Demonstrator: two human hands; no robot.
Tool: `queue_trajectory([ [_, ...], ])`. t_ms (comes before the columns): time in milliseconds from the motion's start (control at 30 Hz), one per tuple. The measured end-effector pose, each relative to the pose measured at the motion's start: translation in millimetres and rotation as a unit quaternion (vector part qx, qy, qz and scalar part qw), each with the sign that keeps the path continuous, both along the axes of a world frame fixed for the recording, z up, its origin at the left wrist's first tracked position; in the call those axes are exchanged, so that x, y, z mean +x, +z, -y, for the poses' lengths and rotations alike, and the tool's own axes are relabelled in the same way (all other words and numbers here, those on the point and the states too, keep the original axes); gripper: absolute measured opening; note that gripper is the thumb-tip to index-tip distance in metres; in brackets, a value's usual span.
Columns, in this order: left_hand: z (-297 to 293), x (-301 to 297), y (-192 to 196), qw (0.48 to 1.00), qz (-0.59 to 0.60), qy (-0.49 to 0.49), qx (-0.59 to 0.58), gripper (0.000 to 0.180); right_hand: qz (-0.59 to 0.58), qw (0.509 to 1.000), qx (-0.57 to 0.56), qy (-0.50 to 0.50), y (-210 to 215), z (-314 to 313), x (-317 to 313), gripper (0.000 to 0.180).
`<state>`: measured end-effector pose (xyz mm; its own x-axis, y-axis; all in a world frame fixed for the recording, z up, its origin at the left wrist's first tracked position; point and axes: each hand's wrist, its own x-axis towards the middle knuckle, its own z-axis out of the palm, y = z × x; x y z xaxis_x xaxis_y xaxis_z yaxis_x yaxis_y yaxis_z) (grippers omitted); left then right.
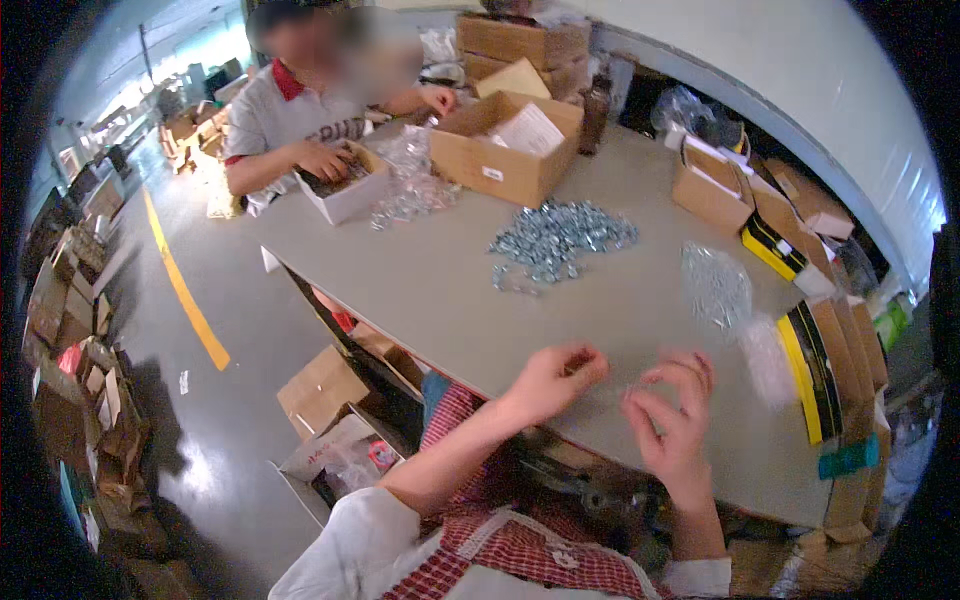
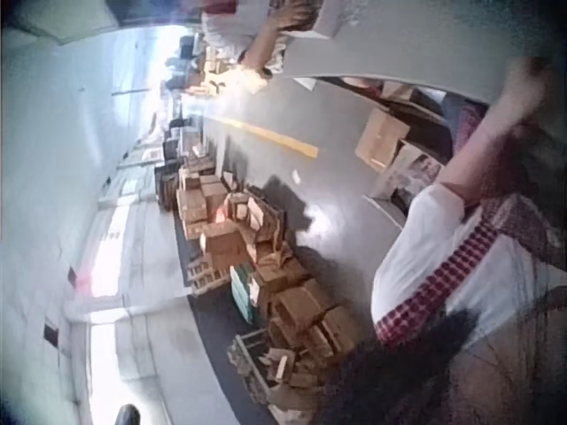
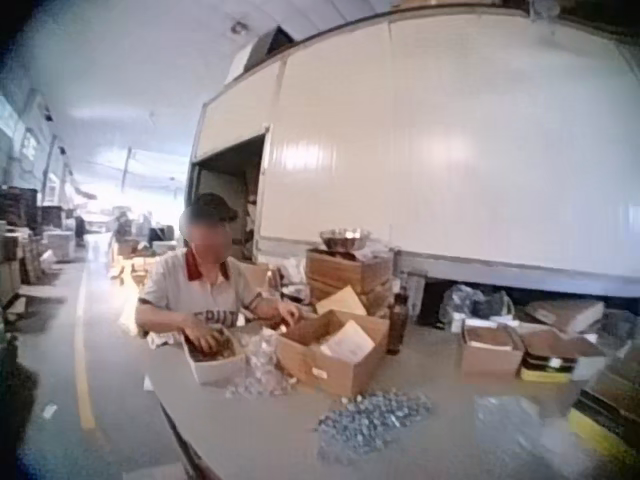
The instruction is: Sorting and packing small metal bolts and washers into plastic bags in a factory workshop.
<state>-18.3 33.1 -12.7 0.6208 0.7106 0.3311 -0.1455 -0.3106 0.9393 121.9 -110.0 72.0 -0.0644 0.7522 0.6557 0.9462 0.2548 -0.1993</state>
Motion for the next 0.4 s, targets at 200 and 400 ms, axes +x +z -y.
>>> queue_trajectory([
  [200,0,-13,29,0.924,-0.029,-0.144,-0.353,0.028,-0.004,0.998,-0.068,-0.003,-6,-6,11,0.019],
  [400,-19,-19,4,0.992,-0.023,0.047,-0.116,0.03,0.041,0.974,-0.219,0.036,-13,-11,22,0.055],
])
